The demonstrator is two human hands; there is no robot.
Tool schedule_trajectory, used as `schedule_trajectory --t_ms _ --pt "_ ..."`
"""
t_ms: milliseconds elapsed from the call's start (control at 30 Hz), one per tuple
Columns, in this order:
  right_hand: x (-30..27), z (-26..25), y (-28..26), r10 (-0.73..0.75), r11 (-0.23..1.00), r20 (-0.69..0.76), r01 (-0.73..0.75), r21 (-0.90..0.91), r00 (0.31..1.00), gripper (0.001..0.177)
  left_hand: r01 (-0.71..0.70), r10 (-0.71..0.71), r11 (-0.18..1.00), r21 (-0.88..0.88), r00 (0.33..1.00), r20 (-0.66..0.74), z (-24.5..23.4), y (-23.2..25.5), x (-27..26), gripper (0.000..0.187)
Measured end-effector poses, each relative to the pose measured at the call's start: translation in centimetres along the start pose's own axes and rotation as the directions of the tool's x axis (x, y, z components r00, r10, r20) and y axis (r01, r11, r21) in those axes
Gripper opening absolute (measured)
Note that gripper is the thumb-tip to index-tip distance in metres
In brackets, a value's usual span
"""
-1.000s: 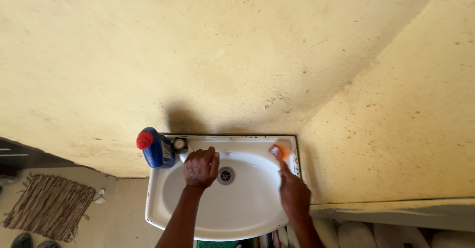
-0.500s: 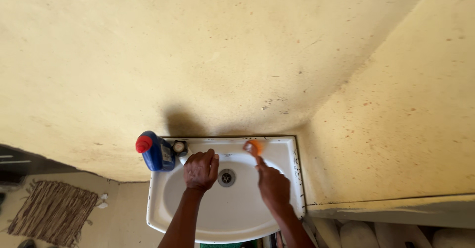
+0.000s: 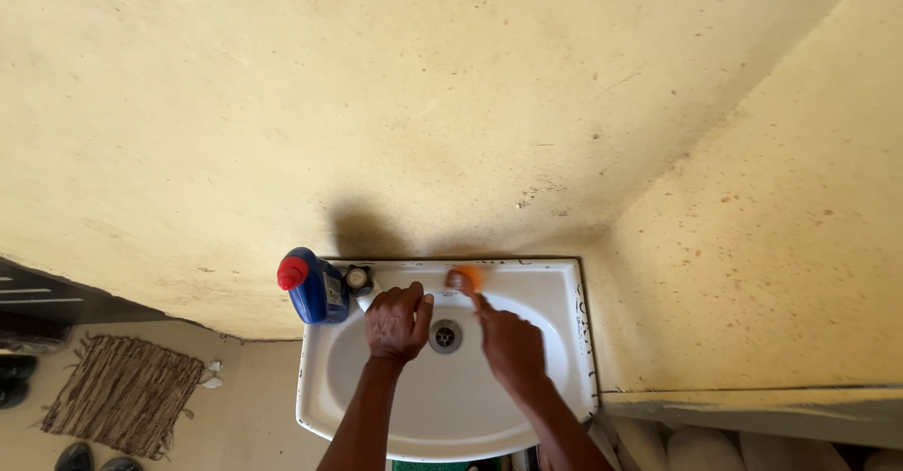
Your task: The person scrubs a white wall-mounted sink with an orange brush, repeatedly applying liquid detergent from a blue bottle and rinsing the brush under running water. The person cleans the basin, faucet, and surrounding edges, then rinses the brush and places the detergent bottle back on the sink.
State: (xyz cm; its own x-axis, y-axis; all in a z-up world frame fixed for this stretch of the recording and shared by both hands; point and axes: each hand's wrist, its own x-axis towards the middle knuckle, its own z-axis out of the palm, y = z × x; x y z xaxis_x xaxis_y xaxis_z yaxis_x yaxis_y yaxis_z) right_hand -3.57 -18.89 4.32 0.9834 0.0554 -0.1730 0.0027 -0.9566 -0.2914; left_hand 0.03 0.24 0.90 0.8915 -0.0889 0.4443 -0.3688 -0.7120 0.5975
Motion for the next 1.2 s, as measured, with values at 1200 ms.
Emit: schedule_trajectory --t_ms 1200 --pt "-0.4 2.2 -0.9 -0.097 0.994 -0.041 0.095 -0.061 0.994 0.047 0.111 -0.116 0.987 -0.119 0.993 -0.029 0.2 -0.1 -0.3 0.03"
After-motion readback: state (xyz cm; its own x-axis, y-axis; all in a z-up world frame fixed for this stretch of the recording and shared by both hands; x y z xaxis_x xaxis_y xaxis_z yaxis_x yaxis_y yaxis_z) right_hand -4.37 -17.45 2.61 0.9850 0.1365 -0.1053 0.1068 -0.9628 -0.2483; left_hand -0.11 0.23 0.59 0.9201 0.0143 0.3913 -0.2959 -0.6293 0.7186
